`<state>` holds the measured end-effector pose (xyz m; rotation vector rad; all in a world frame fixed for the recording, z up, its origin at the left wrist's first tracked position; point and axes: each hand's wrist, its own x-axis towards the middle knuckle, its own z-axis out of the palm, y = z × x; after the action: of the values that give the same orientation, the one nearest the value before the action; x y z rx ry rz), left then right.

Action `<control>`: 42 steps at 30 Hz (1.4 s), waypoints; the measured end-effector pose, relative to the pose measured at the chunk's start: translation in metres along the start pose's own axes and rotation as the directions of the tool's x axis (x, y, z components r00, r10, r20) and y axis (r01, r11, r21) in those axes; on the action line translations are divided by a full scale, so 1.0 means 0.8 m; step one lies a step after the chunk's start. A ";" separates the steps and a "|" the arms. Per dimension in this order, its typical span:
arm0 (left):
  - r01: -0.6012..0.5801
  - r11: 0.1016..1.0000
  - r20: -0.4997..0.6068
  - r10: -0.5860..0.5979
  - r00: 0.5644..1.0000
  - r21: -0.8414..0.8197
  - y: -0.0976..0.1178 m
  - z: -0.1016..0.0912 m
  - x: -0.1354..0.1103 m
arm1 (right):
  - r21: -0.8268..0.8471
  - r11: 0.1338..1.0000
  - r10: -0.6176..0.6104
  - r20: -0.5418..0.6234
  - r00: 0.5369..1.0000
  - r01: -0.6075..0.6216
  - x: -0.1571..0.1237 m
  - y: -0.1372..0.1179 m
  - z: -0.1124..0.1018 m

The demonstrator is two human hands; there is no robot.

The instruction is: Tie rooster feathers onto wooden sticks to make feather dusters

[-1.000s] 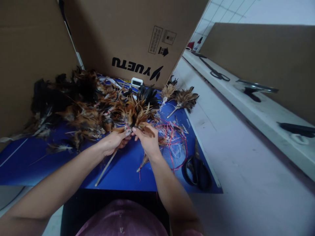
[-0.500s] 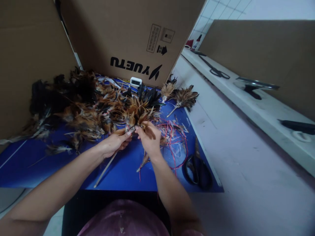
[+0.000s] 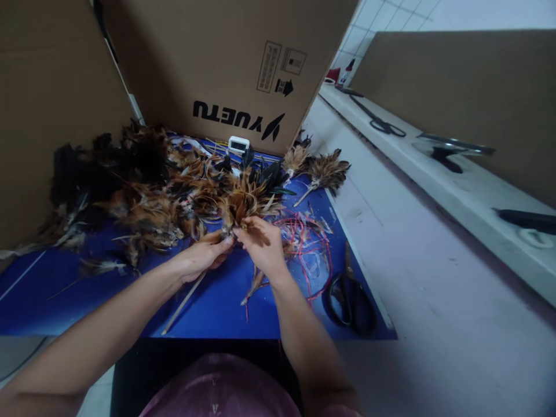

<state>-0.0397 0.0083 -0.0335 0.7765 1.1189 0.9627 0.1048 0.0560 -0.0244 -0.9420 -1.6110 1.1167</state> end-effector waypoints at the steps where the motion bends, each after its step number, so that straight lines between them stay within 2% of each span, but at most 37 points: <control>1: 0.003 1.000 0.005 -0.003 1.000 0.006 0.000 0.000 0.000 | -0.013 1.000 -0.014 0.016 1.000 0.015 0.001 0.000 -0.001; 6: -0.005 1.000 0.039 0.005 0.999 0.012 -0.002 -0.001 0.001 | -0.094 0.993 -0.072 0.072 0.995 0.078 0.003 0.000 -0.006; 17: 0.016 0.999 -0.004 -0.016 1.000 0.039 -0.001 0.002 -0.001 | -0.305 0.924 -0.154 0.255 0.955 0.231 0.011 -0.016 -0.017; 19: 0.016 0.999 -0.025 -0.015 1.000 0.030 -0.001 0.004 -0.001 | -0.359 0.897 -0.154 0.293 0.943 0.258 0.013 -0.020 -0.017; 22: 0.025 1.000 -0.086 -0.025 0.996 -0.001 0.003 0.006 -0.001 | -0.377 0.888 -0.157 0.290 0.944 0.263 0.013 -0.023 -0.013; 25: 0.015 0.999 -0.160 -0.022 0.987 -0.049 0.011 0.004 -0.002 | -0.180 0.973 -0.116 0.166 0.979 0.146 0.011 -0.017 -0.012; 27: 0.012 0.995 -0.154 -0.027 0.988 -0.098 0.018 -0.001 -0.004 | 0.018 0.999 -0.031 -0.034 0.999 0.032 0.012 -0.010 -0.017; 29: 0.018 0.987 -0.086 -0.032 0.996 -0.157 0.026 -0.007 -0.008 | 0.148 0.989 0.052 -0.268 0.962 -0.012 0.014 0.000 -0.027; 31: 0.021 0.980 -0.024 -0.027 0.999 -0.200 0.034 -0.012 -0.012 | 0.199 0.980 0.078 -0.386 0.919 0.000 0.017 0.010 -0.035; 33: 0.025 0.973 0.012 -0.023 1.000 -0.231 0.041 -0.016 -0.017 | 0.266 0.964 0.061 -0.315 0.947 0.027 0.019 0.019 -0.035; 35: 0.036 0.964 0.049 -0.024 0.999 -0.265 0.047 -0.019 -0.021 | 0.372 0.928 0.046 -0.136 0.990 0.008 0.020 0.026 -0.028; 37: 0.044 0.949 0.078 -0.021 0.997 -0.312 0.051 -0.023 -0.023 | 0.456 0.887 0.052 0.042 0.998 -0.066 0.017 0.028 -0.017; 39: 0.047 0.932 0.085 -0.017 0.996 -0.358 0.053 -0.028 -0.024 | 0.467 0.865 0.085 0.223 0.971 -0.183 0.012 0.026 -0.009; 42: 0.031 0.909 0.062 -0.005 0.998 -0.417 0.058 -0.034 -0.025 | 0.394 0.857 0.144 0.438 0.888 -0.333 0.002 0.017 -0.010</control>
<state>-0.0794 0.0093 0.0076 0.4400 0.8241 1.1087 0.1129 0.0636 -0.0360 -0.6340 -1.4464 1.8716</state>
